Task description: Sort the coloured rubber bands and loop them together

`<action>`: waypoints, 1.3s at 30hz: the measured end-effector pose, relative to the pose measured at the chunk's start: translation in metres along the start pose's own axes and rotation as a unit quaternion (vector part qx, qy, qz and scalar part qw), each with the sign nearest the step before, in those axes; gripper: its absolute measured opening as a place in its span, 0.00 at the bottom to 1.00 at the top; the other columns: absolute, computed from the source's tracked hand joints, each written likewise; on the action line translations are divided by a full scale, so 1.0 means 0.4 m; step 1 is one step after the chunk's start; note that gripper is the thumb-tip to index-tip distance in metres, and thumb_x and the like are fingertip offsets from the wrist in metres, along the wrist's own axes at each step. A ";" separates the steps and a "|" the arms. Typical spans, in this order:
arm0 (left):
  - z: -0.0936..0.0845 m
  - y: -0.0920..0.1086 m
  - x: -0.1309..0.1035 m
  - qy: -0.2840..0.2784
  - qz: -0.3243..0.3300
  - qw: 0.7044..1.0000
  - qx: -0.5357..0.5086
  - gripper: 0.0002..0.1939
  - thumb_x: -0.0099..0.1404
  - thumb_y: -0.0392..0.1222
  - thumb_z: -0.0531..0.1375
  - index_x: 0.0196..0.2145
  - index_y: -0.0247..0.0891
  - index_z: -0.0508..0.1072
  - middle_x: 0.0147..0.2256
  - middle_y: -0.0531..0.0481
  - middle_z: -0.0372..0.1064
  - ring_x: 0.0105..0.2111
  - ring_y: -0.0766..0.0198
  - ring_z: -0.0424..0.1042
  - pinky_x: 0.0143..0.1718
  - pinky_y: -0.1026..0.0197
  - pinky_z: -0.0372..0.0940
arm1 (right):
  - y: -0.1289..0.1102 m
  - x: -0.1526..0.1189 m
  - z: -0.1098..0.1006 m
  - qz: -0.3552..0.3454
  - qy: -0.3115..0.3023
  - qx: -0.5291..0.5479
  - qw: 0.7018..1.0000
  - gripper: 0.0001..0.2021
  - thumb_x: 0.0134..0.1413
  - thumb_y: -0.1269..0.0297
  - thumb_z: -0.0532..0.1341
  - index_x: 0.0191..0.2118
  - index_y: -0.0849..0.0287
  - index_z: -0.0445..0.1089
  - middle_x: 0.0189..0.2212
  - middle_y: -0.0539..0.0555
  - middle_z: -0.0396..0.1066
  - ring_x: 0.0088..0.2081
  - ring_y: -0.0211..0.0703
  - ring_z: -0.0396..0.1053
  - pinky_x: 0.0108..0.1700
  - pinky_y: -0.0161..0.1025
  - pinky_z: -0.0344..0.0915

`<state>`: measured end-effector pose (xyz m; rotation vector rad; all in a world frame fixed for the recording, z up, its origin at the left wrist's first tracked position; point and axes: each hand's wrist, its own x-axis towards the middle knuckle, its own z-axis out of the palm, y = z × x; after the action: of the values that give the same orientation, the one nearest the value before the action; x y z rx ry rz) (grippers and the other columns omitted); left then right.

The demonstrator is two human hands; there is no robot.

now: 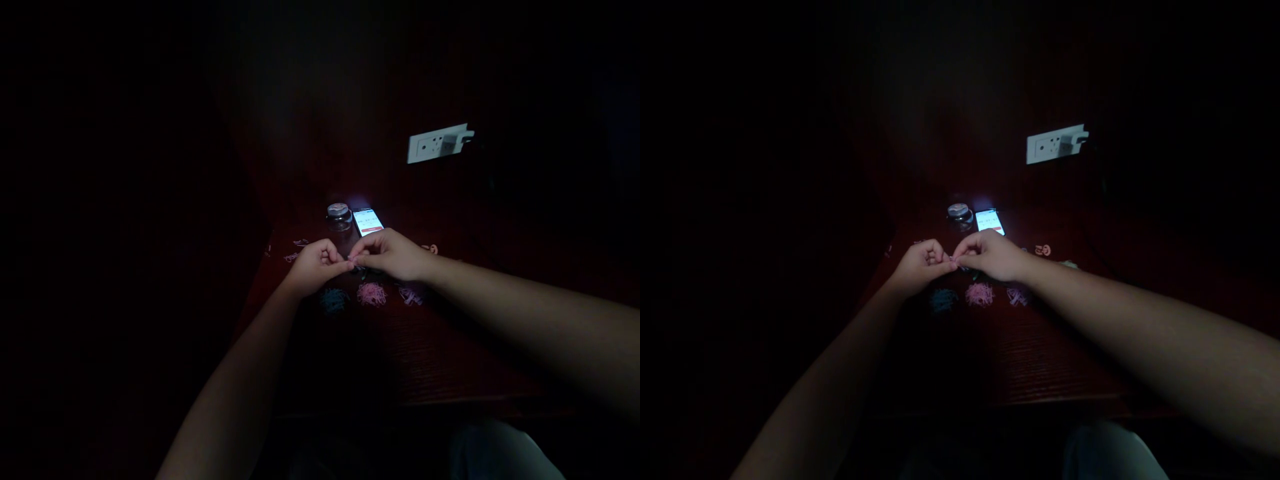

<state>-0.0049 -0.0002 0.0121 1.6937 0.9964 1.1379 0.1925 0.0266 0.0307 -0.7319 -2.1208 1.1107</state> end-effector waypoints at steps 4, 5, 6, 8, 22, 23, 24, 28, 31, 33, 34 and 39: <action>-0.004 0.006 -0.003 0.001 0.008 0.999 0.044 0.16 0.53 0.43 0.68 0.25 0.37 0.62 0.24 0.54 0.68 0.23 0.71 0.67 0.25 0.67 0.60 | -0.029 -0.052 -0.026 0.033 -0.020 -0.074 0.996 0.09 0.51 0.59 0.62 0.32 0.60 0.74 0.24 0.49 0.70 0.24 0.34 0.62 0.28 0.35 0.59; -0.007 0.006 -0.004 0.008 0.011 0.998 0.057 0.15 0.55 0.44 0.66 0.25 0.37 0.63 0.24 0.53 0.68 0.23 0.70 0.67 0.25 0.66 0.60 | -0.032 -0.066 -0.043 0.045 -0.041 -0.111 0.992 0.08 0.51 0.59 0.62 0.31 0.59 0.74 0.24 0.49 0.71 0.24 0.35 0.63 0.28 0.36 0.59; -0.010 0.006 -0.004 0.013 0.013 0.997 0.068 0.14 0.58 0.46 0.64 0.26 0.37 0.63 0.24 0.52 0.69 0.23 0.69 0.67 0.25 0.66 0.61 | -0.032 -0.079 -0.063 0.057 -0.065 -0.156 0.984 0.07 0.51 0.61 0.61 0.30 0.58 0.74 0.25 0.50 0.72 0.25 0.36 0.65 0.29 0.36 0.61; -0.020 0.005 -0.006 0.024 0.015 0.995 0.090 0.13 0.60 0.48 0.62 0.26 0.38 0.65 0.25 0.51 0.70 0.24 0.68 0.68 0.26 0.65 0.62 | -0.027 -0.102 -0.104 0.075 -0.081 -0.247 0.963 0.05 0.49 0.64 0.62 0.29 0.55 0.76 0.27 0.51 0.75 0.28 0.39 0.69 0.34 0.39 0.63; -0.151 -0.091 -0.004 0.154 -0.046 0.930 0.331 0.08 0.61 0.45 0.59 0.30 0.38 0.71 0.28 0.50 0.72 0.27 0.66 0.68 0.31 0.64 0.62 | -0.036 -0.127 -0.192 0.110 -0.071 -0.368 0.921 0.09 0.43 0.66 0.66 0.35 0.51 0.79 0.26 0.50 0.75 0.26 0.42 0.70 0.32 0.40 0.62; -0.157 -0.094 -0.004 0.165 -0.055 0.922 0.347 0.07 0.61 0.44 0.58 0.30 0.38 0.72 0.29 0.50 0.72 0.27 0.66 0.69 0.32 0.64 0.62 | -0.041 -0.127 -0.201 0.100 -0.061 -0.366 0.923 0.07 0.44 0.65 0.66 0.33 0.51 0.78 0.27 0.50 0.75 0.26 0.42 0.70 0.32 0.40 0.63; -0.162 -0.096 -0.003 0.173 -0.066 0.914 0.361 0.06 0.61 0.43 0.58 0.31 0.38 0.72 0.29 0.50 0.73 0.28 0.65 0.69 0.33 0.64 0.63 | -0.044 -0.127 -0.207 0.089 -0.049 -0.364 0.926 0.06 0.46 0.63 0.65 0.33 0.51 0.78 0.27 0.51 0.76 0.27 0.42 0.70 0.32 0.40 0.63; -0.175 -0.108 -0.001 0.165 -0.104 0.897 0.397 0.05 0.61 0.40 0.58 0.35 0.39 0.73 0.34 0.47 0.75 0.32 0.62 0.72 0.37 0.61 0.64 | -0.047 -0.112 -0.195 0.063 0.003 -0.349 0.935 0.08 0.51 0.59 0.61 0.33 0.52 0.77 0.30 0.52 0.77 0.29 0.42 0.71 0.33 0.41 0.64; -0.183 -0.122 0.003 0.144 -0.104 0.886 0.427 0.07 0.61 0.39 0.59 0.37 0.39 0.74 0.37 0.45 0.75 0.35 0.59 0.73 0.42 0.58 0.65 | -0.042 -0.095 -0.153 0.057 -0.002 -0.330 0.942 0.08 0.51 0.61 0.61 0.34 0.53 0.77 0.32 0.53 0.77 0.31 0.43 0.71 0.36 0.42 0.64; -0.190 -0.131 0.005 0.144 -0.096 0.878 0.446 0.07 0.61 0.38 0.59 0.38 0.40 0.75 0.40 0.44 0.75 0.38 0.59 0.73 0.45 0.57 0.65 | -0.035 -0.088 -0.124 0.044 -0.012 -0.325 0.945 0.08 0.52 0.61 0.60 0.33 0.53 0.77 0.32 0.52 0.77 0.32 0.43 0.71 0.37 0.41 0.64; -0.194 -0.136 0.006 0.149 -0.096 0.873 0.455 0.08 0.61 0.38 0.58 0.39 0.40 0.75 0.41 0.44 0.75 0.40 0.58 0.73 0.47 0.57 0.64 | -0.029 -0.087 -0.112 0.037 -0.008 -0.325 0.945 0.09 0.53 0.60 0.59 0.33 0.54 0.76 0.31 0.52 0.76 0.32 0.43 0.70 0.37 0.41 0.64; -0.211 -0.145 0.009 0.176 -0.150 0.837 0.497 0.14 0.62 0.36 0.57 0.45 0.39 0.74 0.47 0.40 0.73 0.47 0.54 0.72 0.51 0.55 0.63 | 0.010 -0.102 -0.090 -0.008 0.056 -0.333 0.941 0.11 0.56 0.58 0.56 0.32 0.56 0.74 0.31 0.54 0.74 0.31 0.42 0.69 0.36 0.41 0.63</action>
<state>-0.0929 0.0398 -0.0216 1.9788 2.2832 0.7413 0.2462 0.0179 0.0324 -1.0422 -2.3996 0.3015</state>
